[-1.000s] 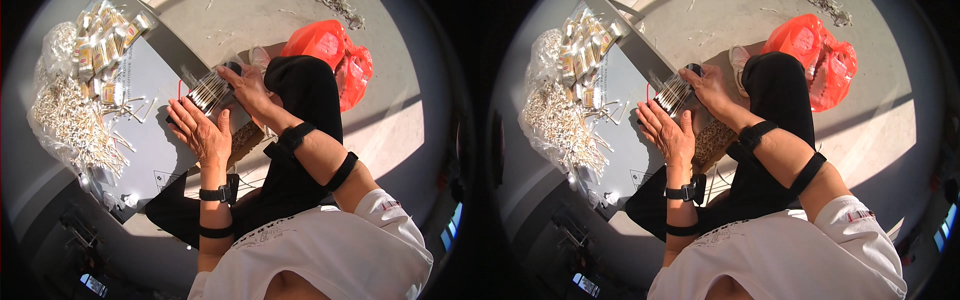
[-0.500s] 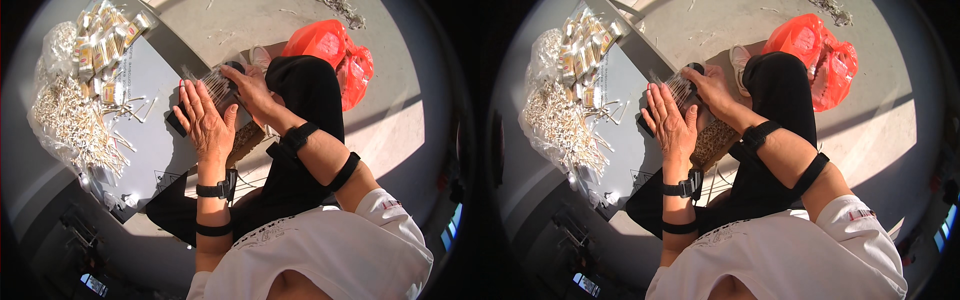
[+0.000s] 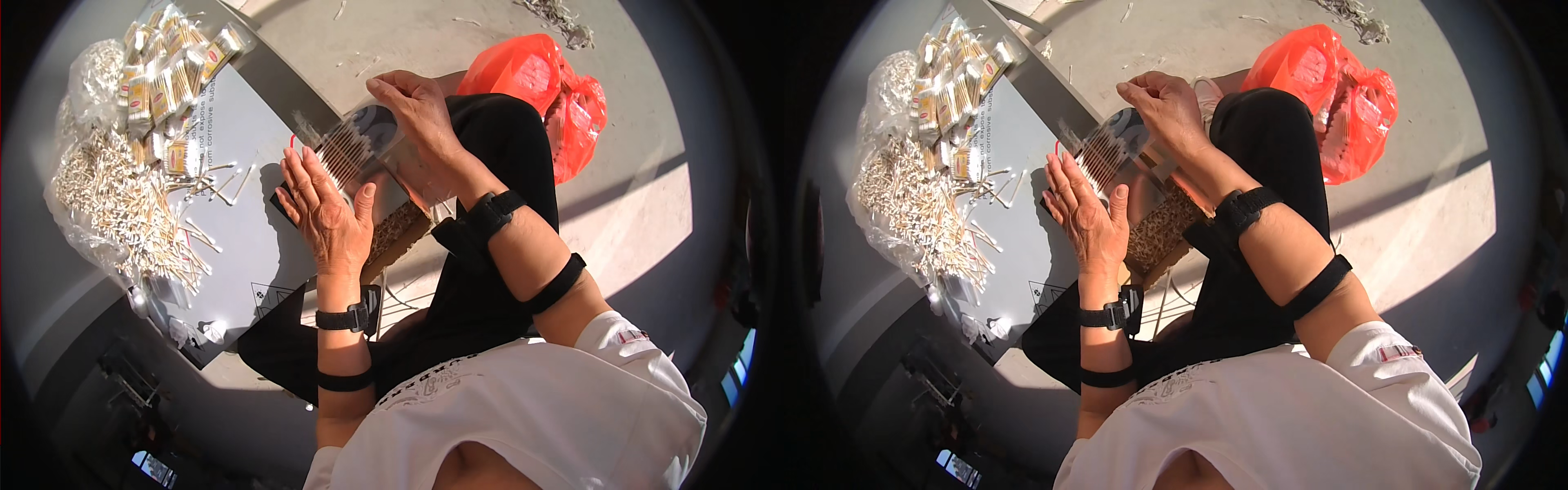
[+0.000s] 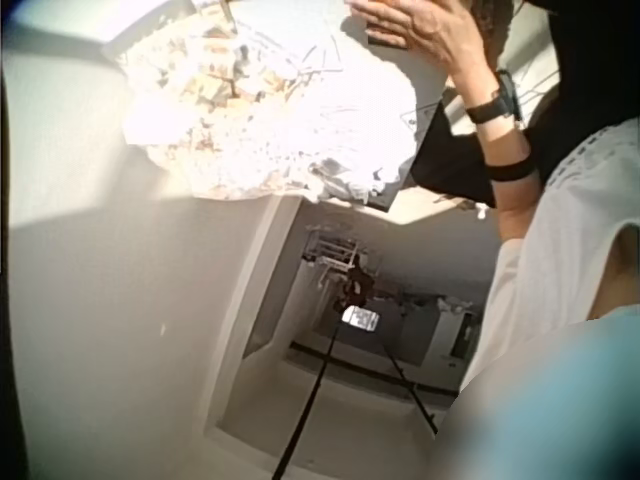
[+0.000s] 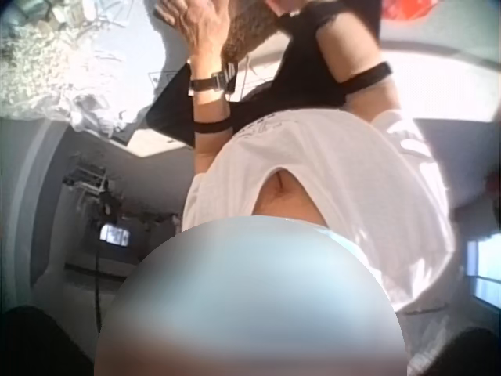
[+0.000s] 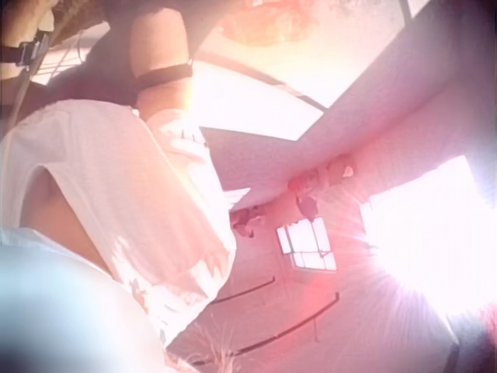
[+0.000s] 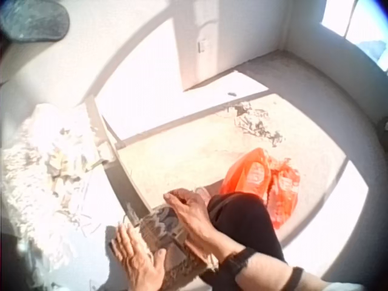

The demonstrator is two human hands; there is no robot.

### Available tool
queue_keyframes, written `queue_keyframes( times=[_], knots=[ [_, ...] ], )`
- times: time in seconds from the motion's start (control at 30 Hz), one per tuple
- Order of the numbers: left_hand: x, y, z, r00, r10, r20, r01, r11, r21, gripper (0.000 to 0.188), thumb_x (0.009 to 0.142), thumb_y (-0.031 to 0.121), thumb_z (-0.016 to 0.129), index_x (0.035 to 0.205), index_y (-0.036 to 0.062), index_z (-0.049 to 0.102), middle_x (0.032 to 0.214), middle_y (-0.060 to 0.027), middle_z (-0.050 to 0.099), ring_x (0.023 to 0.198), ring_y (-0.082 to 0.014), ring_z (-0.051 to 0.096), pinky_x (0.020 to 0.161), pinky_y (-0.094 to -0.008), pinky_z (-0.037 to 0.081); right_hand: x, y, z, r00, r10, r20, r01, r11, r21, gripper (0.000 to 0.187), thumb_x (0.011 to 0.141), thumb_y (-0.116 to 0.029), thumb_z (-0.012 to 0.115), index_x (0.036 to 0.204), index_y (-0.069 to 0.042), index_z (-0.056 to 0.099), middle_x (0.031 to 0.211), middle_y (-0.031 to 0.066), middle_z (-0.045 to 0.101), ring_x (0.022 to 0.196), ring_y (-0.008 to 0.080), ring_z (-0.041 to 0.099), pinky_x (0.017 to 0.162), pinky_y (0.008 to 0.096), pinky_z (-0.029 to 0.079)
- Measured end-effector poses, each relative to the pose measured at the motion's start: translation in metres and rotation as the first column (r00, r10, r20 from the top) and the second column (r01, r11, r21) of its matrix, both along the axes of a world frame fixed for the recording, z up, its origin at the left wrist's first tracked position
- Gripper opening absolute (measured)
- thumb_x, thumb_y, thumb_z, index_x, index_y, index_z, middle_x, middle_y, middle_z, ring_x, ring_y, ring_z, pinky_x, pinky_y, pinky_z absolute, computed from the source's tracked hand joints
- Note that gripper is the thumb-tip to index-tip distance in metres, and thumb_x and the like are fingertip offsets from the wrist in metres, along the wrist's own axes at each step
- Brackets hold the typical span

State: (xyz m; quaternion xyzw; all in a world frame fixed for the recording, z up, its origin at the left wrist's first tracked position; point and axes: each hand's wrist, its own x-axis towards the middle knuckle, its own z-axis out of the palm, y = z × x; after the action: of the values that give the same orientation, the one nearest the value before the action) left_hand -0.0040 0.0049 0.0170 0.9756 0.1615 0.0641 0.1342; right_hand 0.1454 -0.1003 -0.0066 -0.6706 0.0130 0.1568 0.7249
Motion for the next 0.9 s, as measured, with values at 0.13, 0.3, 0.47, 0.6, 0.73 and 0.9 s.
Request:
queue_keyframes(
  times=[0.13, 0.3, 0.47, 0.6, 0.73, 0.9],
  knots=[
    [-0.007, -0.002, -0.002, 0.990, 0.106, -0.090, -0.097, 0.990, 0.098, 0.090, 0.093, 0.063, 0.038, 0.149, -0.0023, 0.013, 0.157, -0.0220, 0.010, 0.146, -0.0372, 0.008, 0.115, -0.0552, 0.006, 0.003, -0.001, -0.003, 0.969, 0.194, -0.155, -0.211, 0.972, -0.100, 0.029, 0.081, -0.025, 0.075, 0.077, 0.003, 0.068, 0.063, 0.0013, 0.062, 0.058, 0.0075, 0.053, 0.053, 0.0246, 0.042],
    [-0.003, -0.005, -0.002, 0.979, 0.126, -0.160, -0.106, 0.986, 0.125, 0.088, 0.094, 0.060, 0.038, 0.149, -0.0029, 0.013, 0.157, -0.0220, 0.009, 0.147, -0.0345, 0.005, 0.115, -0.0550, 0.003, -0.001, 0.006, -0.001, 0.971, 0.157, -0.179, -0.144, 0.986, 0.084, 0.020, 0.078, -0.014, 0.078, 0.072, 0.002, 0.068, 0.062, 0.0020, 0.063, 0.055, 0.0077, 0.056, 0.051, 0.0230, 0.044],
    [-0.002, -0.004, -0.006, 0.981, 0.129, -0.144, -0.112, 0.987, 0.119, 0.088, 0.094, 0.060, 0.038, 0.150, -0.0024, 0.014, 0.157, -0.0219, 0.010, 0.147, -0.0344, 0.005, 0.115, -0.0555, 0.003, -0.003, 0.009, 0.004, 0.970, 0.163, -0.179, -0.148, 0.984, 0.094, 0.014, 0.078, -0.006, 0.077, 0.071, 0.002, 0.067, 0.063, 0.0038, 0.065, 0.053, 0.0079, 0.058, 0.049, 0.0219, 0.045],
    [0.002, -0.005, -0.004, 0.980, 0.133, -0.147, -0.115, 0.985, 0.127, 0.088, 0.093, 0.061, 0.038, 0.150, -0.0022, 0.013, 0.157, -0.0221, 0.010, 0.147, -0.0346, 0.005, 0.114, -0.0559, 0.003, -0.006, 0.010, -0.003, 0.967, 0.160, -0.200, -0.125, 0.976, 0.179, 0.016, 0.079, -0.007, 0.076, 0.070, 0.002, 0.066, 0.064, 0.0051, 0.065, 0.054, 0.0087, 0.058, 0.050, 0.0224, 0.045],
    [0.004, -0.004, -0.005, 0.990, 0.142, -0.023, -0.139, 0.985, 0.103, 0.088, 0.093, 0.063, 0.037, 0.150, -0.0003, 0.014, 0.157, -0.0205, 0.011, 0.147, -0.0342, 0.006, 0.114, -0.0561, 0.003, -0.005, 0.005, -0.003, 0.946, 0.195, -0.257, -0.157, 0.974, 0.162, 0.017, 0.082, -0.016, 0.076, 0.078, 0.001, 0.072, 0.068, 0.0003, 0.066, 0.062, 0.0051, 0.057, 0.058, 0.0194, 0.044],
    [0.008, -0.002, -0.003, 0.992, 0.022, -0.127, -0.013, 0.997, 0.071, 0.084, 0.093, 0.064, 0.033, 0.152, 0.0057, 0.015, 0.159, -0.0143, 0.014, 0.147, -0.0292, 0.011, 0.115, -0.0556, 0.001, -0.006, 0.005, -0.009, 0.946, 0.233, -0.225, -0.187, 0.960, 0.208, 0.013, 0.082, -0.013, 0.073, 0.082, 0.000, 0.072, 0.073, 0.0014, 0.067, 0.067, 0.0063, 0.059, 0.063, 0.0200, 0.046]
  ],
)
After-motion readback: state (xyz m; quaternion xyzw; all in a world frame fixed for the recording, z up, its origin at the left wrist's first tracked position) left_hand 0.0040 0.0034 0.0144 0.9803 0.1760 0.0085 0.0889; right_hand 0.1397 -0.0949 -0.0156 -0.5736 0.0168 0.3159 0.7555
